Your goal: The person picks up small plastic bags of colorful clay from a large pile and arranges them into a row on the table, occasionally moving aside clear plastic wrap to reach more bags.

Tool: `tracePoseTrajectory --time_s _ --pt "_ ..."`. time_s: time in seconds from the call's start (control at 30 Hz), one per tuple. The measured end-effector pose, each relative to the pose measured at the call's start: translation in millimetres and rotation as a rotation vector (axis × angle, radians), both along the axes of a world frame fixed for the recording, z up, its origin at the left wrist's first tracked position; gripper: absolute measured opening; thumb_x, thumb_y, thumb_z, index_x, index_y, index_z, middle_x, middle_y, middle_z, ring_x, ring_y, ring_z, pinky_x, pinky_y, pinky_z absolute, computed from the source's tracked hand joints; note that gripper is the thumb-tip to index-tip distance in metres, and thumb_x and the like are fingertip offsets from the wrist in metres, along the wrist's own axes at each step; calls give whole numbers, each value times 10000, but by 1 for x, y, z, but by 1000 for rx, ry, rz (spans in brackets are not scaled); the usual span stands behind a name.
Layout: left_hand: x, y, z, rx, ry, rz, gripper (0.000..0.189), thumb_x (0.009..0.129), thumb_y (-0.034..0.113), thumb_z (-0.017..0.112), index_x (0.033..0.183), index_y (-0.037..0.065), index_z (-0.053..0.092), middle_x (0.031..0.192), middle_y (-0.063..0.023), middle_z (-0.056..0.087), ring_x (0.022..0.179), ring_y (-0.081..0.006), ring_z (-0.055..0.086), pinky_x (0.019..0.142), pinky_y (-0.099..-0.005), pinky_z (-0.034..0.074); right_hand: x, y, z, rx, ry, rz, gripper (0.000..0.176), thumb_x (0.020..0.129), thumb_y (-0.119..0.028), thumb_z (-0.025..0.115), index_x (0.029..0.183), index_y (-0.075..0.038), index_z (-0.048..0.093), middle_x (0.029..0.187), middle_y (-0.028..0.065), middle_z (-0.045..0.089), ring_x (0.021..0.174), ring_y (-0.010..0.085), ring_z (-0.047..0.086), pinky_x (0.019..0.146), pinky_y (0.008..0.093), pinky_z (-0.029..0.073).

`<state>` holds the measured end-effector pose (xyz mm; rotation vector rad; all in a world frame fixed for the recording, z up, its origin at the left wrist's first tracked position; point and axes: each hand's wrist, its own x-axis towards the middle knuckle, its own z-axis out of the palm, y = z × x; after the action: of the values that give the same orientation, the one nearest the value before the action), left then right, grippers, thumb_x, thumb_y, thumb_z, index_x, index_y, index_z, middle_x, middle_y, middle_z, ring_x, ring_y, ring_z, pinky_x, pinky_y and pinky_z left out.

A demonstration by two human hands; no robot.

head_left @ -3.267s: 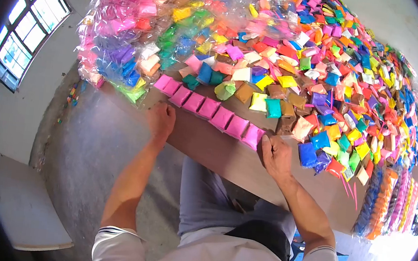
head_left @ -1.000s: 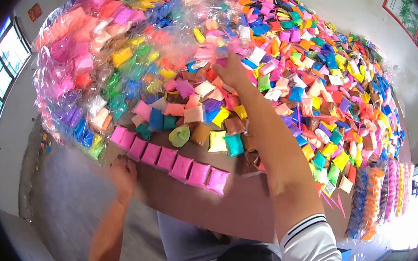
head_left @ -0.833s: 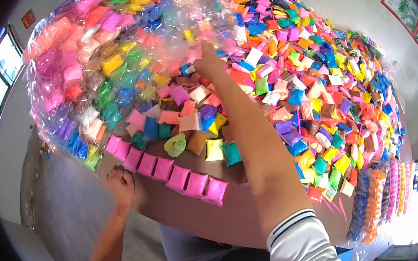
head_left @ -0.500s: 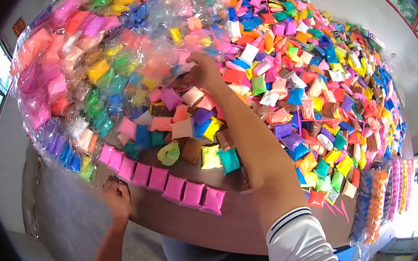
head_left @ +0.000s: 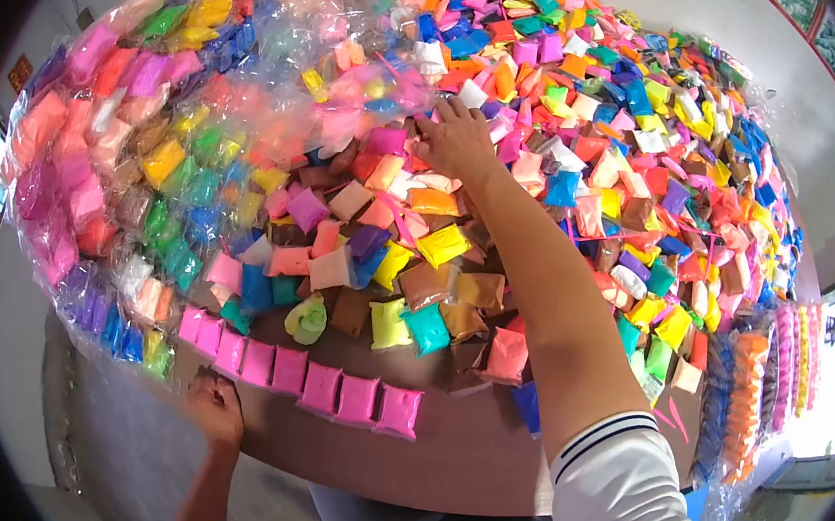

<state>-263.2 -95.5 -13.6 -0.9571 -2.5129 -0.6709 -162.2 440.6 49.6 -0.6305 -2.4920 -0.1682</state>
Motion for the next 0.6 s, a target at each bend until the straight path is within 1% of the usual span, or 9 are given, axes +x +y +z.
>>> tracePoseTrajectory --time_s 0.1,0.2,0.23,0.33,0.4,0.43,0.5,0.53,0.6 --pt "-4 -6 -5 -31 -80 68 221 856 77 544 684 4 426 728 -186 482 730 -385 488 658 -497 364 1 12 5 -17 -122 -152 370 836 -423 614 1151 -254 708 1305 94 529 1295 273 416 1032 489 359" --pt "-4 -3 -4 20 -44 -2 227 853 78 545 676 2 424 704 -189 470 704 -390 483 645 -497 368 10 30 15 19 -167 -263 338 850 -411 611 1152 -289 704 1341 97 510 1309 274 398 1072 493 309" --pt "-5 -4 -6 26 -41 -5 230 854 81 545 675 0 425 697 -193 469 695 -393 482 639 -495 368 15 44 12 97 -157 -310 321 867 -389 601 1164 -312 695 1348 102 500 1319 268 393 1076 508 312" --pt "-9 -9 -14 55 -41 -25 238 856 88 548 673 -6 428 677 -203 466 668 -403 476 621 -493 366 46 77 15 108 -165 -371 326 876 -363 591 1184 -310 684 1349 116 492 1351 291 377 1098 532 293" --pt "-8 -7 -9 84 -45 -56 246 857 93 550 671 -11 428 668 -209 466 654 -408 473 608 -491 363 69 93 22 63 -223 -511 320 887 -422 584 1164 -318 704 1383 102 487 1373 301 370 1112 522 274" --pt "-6 -5 -6 69 -57 -28 242 859 95 550 674 -12 435 674 -212 473 658 -409 477 608 -493 362 83 100 25 101 -176 -518 337 883 -431 593 1156 -274 710 1379 116 484 1377 311 370 1108 528 290" --pt "-1 -1 -2 41 -81 30 236 861 100 551 681 -14 450 685 -216 485 667 -412 485 607 -495 360 114 107 41 9 -176 -518 343 870 -418 610 1136 -230 717 1373 137 485 1361 323 390 1086 534 317" --pt "-3 -4 -4 18 -72 6 218 881 113 541 726 -27 478 707 -215 498 665 -400 495 606 -487 370 128 106 49 -37 -176 -519 347 864 -412 618 1127 -209 720 1371 148 486 1352 329 400 1075 538 331" --pt "-8 -10 -7 -28 -54 -44 218 921 139 521 817 -51 533 750 -213 523 662 -376 515 603 -470 389 153 105 57 -30 -81 -522 337 837 -370 639 1108 -187 723 1343 159 512 1310 342 445 1041 530 369"
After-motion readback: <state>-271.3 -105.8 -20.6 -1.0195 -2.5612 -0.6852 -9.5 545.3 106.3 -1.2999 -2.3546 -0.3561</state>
